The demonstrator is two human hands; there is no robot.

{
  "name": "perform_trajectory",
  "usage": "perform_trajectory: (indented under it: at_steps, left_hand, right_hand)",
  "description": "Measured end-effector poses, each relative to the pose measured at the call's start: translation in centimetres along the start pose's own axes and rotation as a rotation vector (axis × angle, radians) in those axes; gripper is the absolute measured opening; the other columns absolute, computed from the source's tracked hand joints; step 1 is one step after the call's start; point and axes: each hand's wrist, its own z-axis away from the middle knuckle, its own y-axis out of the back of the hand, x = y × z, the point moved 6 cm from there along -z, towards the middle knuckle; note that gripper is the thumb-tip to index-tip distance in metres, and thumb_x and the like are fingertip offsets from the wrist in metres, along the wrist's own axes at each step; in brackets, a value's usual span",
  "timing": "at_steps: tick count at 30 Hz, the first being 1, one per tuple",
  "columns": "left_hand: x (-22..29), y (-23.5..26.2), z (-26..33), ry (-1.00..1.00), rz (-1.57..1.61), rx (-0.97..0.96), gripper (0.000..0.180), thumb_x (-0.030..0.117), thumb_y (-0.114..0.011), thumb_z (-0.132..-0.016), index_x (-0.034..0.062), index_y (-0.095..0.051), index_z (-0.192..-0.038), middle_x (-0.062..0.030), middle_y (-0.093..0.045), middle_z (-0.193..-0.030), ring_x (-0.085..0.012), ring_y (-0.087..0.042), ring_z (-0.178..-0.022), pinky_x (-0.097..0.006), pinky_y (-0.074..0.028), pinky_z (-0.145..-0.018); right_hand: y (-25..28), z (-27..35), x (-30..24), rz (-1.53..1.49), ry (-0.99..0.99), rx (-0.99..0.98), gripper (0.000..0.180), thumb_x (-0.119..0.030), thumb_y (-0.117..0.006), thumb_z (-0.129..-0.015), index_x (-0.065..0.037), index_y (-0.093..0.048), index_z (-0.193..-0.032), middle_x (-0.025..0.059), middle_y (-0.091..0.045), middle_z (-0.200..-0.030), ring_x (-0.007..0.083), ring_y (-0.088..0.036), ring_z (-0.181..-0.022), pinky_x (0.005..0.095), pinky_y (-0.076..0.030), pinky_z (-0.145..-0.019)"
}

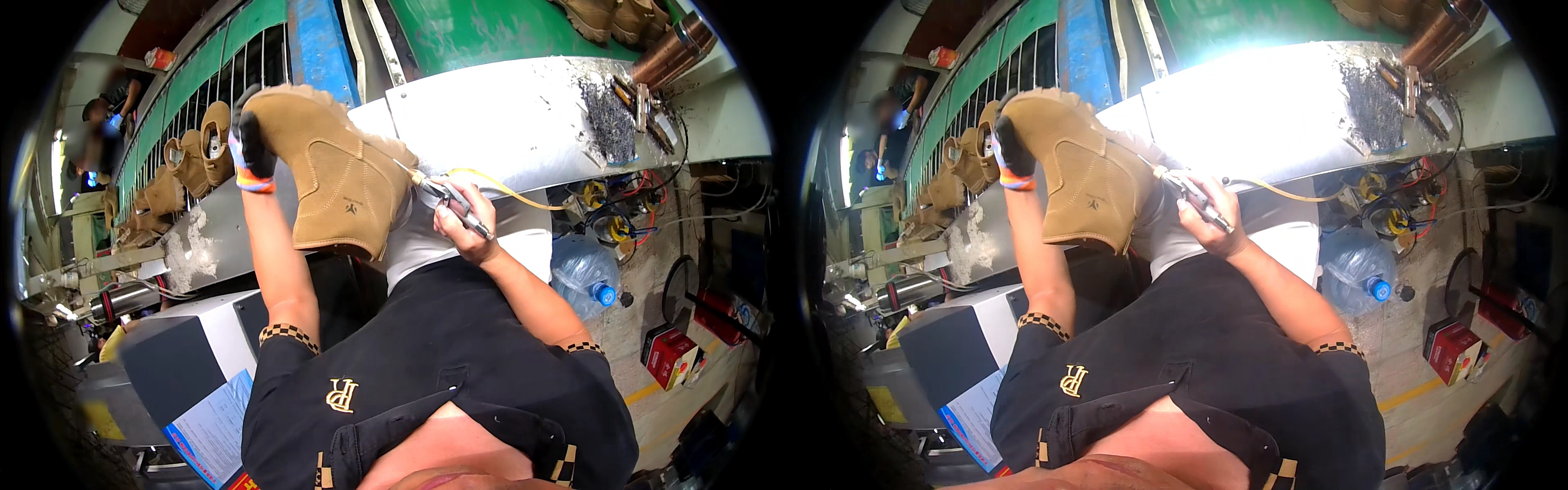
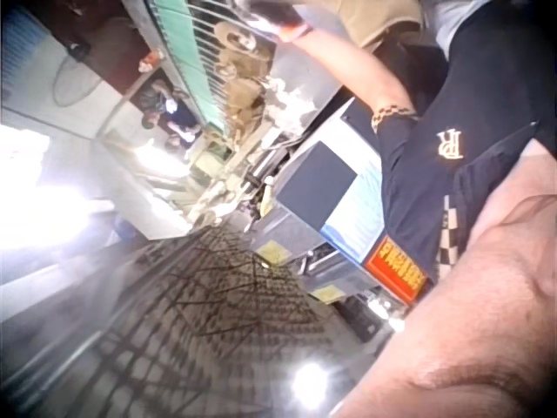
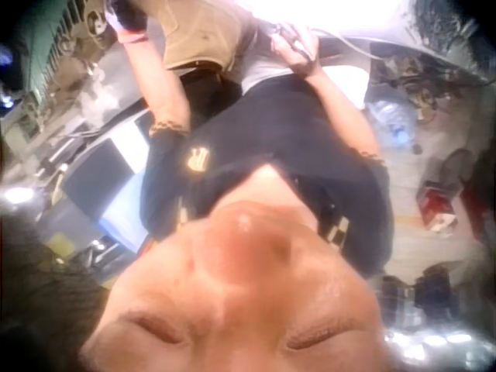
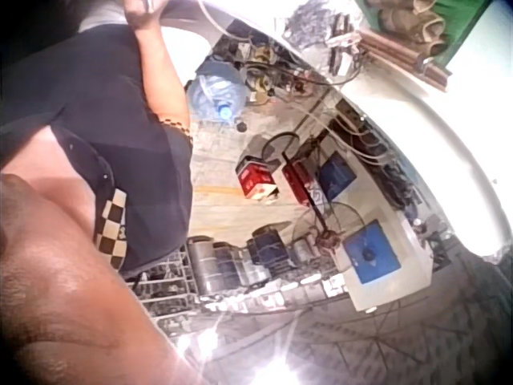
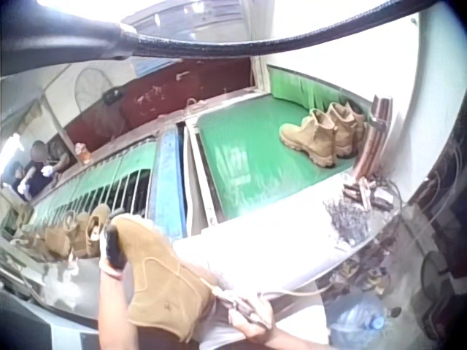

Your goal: The person takes boots from a conveyor belt, uses a handheld air blow gun to clean dust or debris from their surfaces, and returns them to the conveyor.

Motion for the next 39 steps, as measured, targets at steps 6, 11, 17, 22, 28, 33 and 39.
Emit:
perform_trajectory:
  at_steps: [6, 11, 17, 22, 28, 33, 39]
  left_hand:
    - [-2.1, 2.2, 6.8, 0.234, 0.316, 0.186, 0.055, 0.046, -0.055, -0.096, 0.0000, -0.054, -0.127, -0.0122, -0.061, -0.125, -0.0235, -0.058, -0.115, -0.039, -0.045, -0.101]
    - [-3.3, 5.8, 14.3, 0.418, 0.223, 0.459, 0.056, 0.045, -0.057, -0.096, -0.0007, -0.055, -0.128, -0.0122, -0.062, -0.125, -0.0268, -0.059, -0.114, -0.041, -0.045, -0.102]
    - [0.0, 2.9, 21.1, 0.583, 0.237, 0.591, 0.059, 0.046, -0.060, -0.093, 0.0050, -0.050, -0.135, -0.0132, -0.055, -0.133, -0.0261, -0.055, -0.120, -0.043, -0.045, -0.104]
    - [2.0, 0.2, 27.0, 0.927, 0.003, 0.478, 0.063, 0.053, -0.054, -0.095, 0.0089, -0.047, -0.139, -0.0104, -0.058, -0.132, -0.0244, -0.058, -0.118, -0.037, -0.055, -0.086]
    - [2.3, -7.4, 29.1, 1.162, 0.280, 0.306, 0.069, 0.054, -0.048, -0.096, 0.0029, -0.040, -0.142, -0.0178, -0.059, -0.128, -0.0344, -0.067, -0.102, -0.037, -0.061, -0.078]
    - [0.7, -12.5, 28.1, 1.200, 0.511, 0.161, 0.077, 0.061, -0.048, -0.093, -0.0015, -0.041, -0.138, -0.0191, -0.061, -0.120, -0.0296, -0.068, -0.096, -0.033, -0.058, -0.080]
    - [0.6, -16.9, 24.9, 1.263, 0.511, 0.211, 0.079, 0.066, -0.044, -0.093, -0.0005, -0.044, -0.135, -0.0213, -0.058, -0.120, -0.0146, -0.052, -0.074, -0.025, -0.044, -0.068]
  right_hand:
    - [-0.5, -0.4, 1.1, -0.136, -0.113, 0.070, 0.034, -0.003, -0.053, -0.091, 0.006, -0.049, -0.123, 0.0034, -0.056, -0.069, 0.0077, -0.050, -0.057, 0.0244, -0.044, -0.055]
    - [-1.2, -1.6, 0.8, -0.180, -0.124, 0.070, 0.030, -0.004, -0.054, -0.090, 0.005, -0.051, -0.118, 0.0025, -0.056, -0.069, 0.0065, -0.049, -0.056, 0.0238, -0.044, -0.053]
    - [-2.1, -2.9, 0.5, -0.055, -0.058, 0.076, 0.033, -0.005, -0.060, -0.086, 0.003, -0.054, -0.117, -0.0008, -0.055, -0.072, 0.0053, -0.049, -0.061, 0.0227, -0.042, -0.057]
    - [-2.4, -2.6, 1.6, -0.021, -0.064, 0.038, 0.039, -0.003, -0.060, -0.082, 0.003, -0.054, -0.121, 0.0006, -0.056, -0.071, 0.0047, -0.049, -0.061, 0.0229, -0.041, -0.055]
    - [-2.2, -2.7, 1.8, -0.017, -0.096, 0.035, 0.039, -0.003, -0.057, -0.082, 0.003, -0.053, -0.121, 0.0006, -0.056, -0.071, 0.0049, -0.049, -0.058, 0.0231, -0.040, -0.054]
    - [-2.1, -2.8, 2.4, -0.097, -0.197, -0.024, 0.037, -0.005, -0.055, -0.084, 0.002, -0.053, -0.121, 0.0011, -0.056, -0.075, 0.0053, -0.051, -0.059, 0.0229, -0.042, -0.054]
    - [-0.7, -2.3, 1.7, -0.244, -0.341, -0.101, 0.034, -0.006, -0.053, -0.086, 0.002, -0.051, -0.119, 0.0015, -0.053, -0.074, 0.0064, -0.049, -0.056, 0.0239, -0.043, -0.053]
